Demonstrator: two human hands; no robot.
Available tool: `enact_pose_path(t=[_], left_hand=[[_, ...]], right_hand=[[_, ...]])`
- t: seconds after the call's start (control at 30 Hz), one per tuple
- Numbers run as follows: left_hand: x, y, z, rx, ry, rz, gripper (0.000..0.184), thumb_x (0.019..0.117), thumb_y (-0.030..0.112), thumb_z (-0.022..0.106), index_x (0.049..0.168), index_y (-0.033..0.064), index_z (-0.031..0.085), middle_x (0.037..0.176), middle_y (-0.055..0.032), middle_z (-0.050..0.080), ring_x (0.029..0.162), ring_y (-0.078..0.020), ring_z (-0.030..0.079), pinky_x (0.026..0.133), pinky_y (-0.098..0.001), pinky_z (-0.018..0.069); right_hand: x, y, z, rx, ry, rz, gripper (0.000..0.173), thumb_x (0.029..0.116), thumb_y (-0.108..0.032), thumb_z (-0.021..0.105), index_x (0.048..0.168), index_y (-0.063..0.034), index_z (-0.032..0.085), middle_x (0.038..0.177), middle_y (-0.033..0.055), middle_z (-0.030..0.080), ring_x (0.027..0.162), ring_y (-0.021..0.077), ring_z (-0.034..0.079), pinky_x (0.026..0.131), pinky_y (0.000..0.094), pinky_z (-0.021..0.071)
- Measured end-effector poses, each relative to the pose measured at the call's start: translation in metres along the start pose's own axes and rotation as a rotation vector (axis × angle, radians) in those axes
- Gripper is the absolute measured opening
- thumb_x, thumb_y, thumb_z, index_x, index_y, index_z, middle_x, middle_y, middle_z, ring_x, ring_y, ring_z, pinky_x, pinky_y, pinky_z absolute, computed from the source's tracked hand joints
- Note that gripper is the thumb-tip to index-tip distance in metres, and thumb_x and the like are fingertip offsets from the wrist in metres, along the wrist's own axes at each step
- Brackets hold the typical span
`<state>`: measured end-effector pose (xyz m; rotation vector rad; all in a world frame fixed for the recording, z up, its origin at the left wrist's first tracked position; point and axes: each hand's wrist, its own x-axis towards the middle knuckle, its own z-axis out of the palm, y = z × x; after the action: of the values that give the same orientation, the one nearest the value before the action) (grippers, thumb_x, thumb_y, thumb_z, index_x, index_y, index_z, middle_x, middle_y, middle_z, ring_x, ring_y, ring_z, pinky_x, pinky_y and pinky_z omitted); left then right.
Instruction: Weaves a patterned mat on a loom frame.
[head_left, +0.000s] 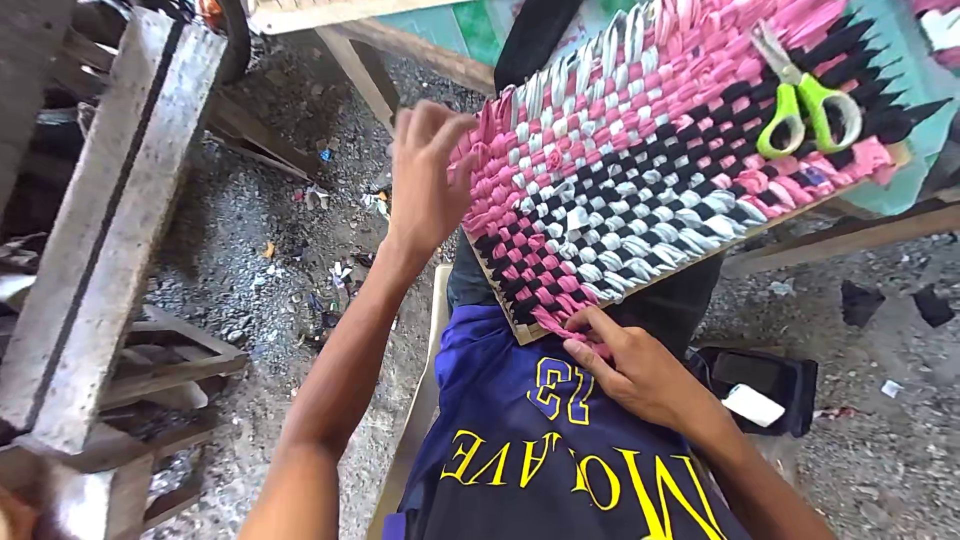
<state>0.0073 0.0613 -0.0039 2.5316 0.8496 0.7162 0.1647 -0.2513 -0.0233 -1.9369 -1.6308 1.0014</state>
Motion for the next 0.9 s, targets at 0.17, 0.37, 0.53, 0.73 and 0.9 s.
enact_pose_path(t=[0.17,0.37,0.53,0.73,0.9], left_hand=[[-0.062,0.047,0.011,-0.320,-0.191,0.368,0.019,0.0969,0.006,0.061,0.107,0.0051,0.078,0.106,-0.0107,0.070,0.104,-0.0222,0.066,0.094,-0.0390,0.0557],[-0.118,0.068,0.038,-0.206,-0.432,0.484,0.020,0.0963,0.022,0.062,0.103,0.0227,0.081,0.102,0.0054,0.072,0.114,-0.0190,0.059,0.105,-0.0476,0.0393],[-0.133,0.064,0.049,-0.268,-0.393,0.396,0.020,0.1000,0.022,0.064,0.112,0.0213,0.079,0.103,0.0067,0.073,0.119,-0.0177,0.058,0.111,-0.0475,0.0348],[-0.148,0.063,0.063,-0.342,-0.214,0.334,0.014,0.0948,0.020,0.071,0.103,0.0163,0.081,0.089,0.0035,0.072,0.113,-0.0213,0.059,0.108,-0.0483,0.0356],[-0.155,0.065,0.066,-0.366,-0.098,0.281,0.016,0.0921,0.026,0.077,0.101,0.0120,0.080,0.093,0.0025,0.076,0.112,-0.0183,0.063,0.111,-0.0492,0.0358]], right_hand=[[-0.008,-0.001,0.015,-0.011,0.061,-0.190,0.034,0.1094,-0.032,0.046,0.120,-0.0150,0.074,0.093,0.0025,0.074,0.080,0.0151,0.070,0.072,0.0390,0.0583],[-0.003,-0.006,0.023,-0.211,0.057,-0.304,0.032,0.1069,-0.028,0.046,0.118,-0.0211,0.076,0.076,0.0037,0.062,0.067,0.0203,0.062,0.058,0.0393,0.0504],[0.003,-0.006,0.017,-0.351,0.219,-0.167,0.028,0.1031,-0.027,0.054,0.100,-0.0136,0.078,0.079,0.0051,0.066,0.069,0.0226,0.067,0.056,0.0420,0.0532],[0.016,-0.022,-0.003,-0.364,0.292,-0.310,0.018,0.1000,-0.012,0.059,0.103,-0.0087,0.076,0.094,0.0084,0.071,0.086,0.0236,0.070,0.067,0.0393,0.0578],[0.043,-0.032,-0.011,-0.518,0.204,-0.246,0.008,0.0901,-0.010,0.068,0.095,-0.0096,0.074,0.085,0.0090,0.066,0.078,0.0288,0.067,0.059,0.0448,0.0527]])
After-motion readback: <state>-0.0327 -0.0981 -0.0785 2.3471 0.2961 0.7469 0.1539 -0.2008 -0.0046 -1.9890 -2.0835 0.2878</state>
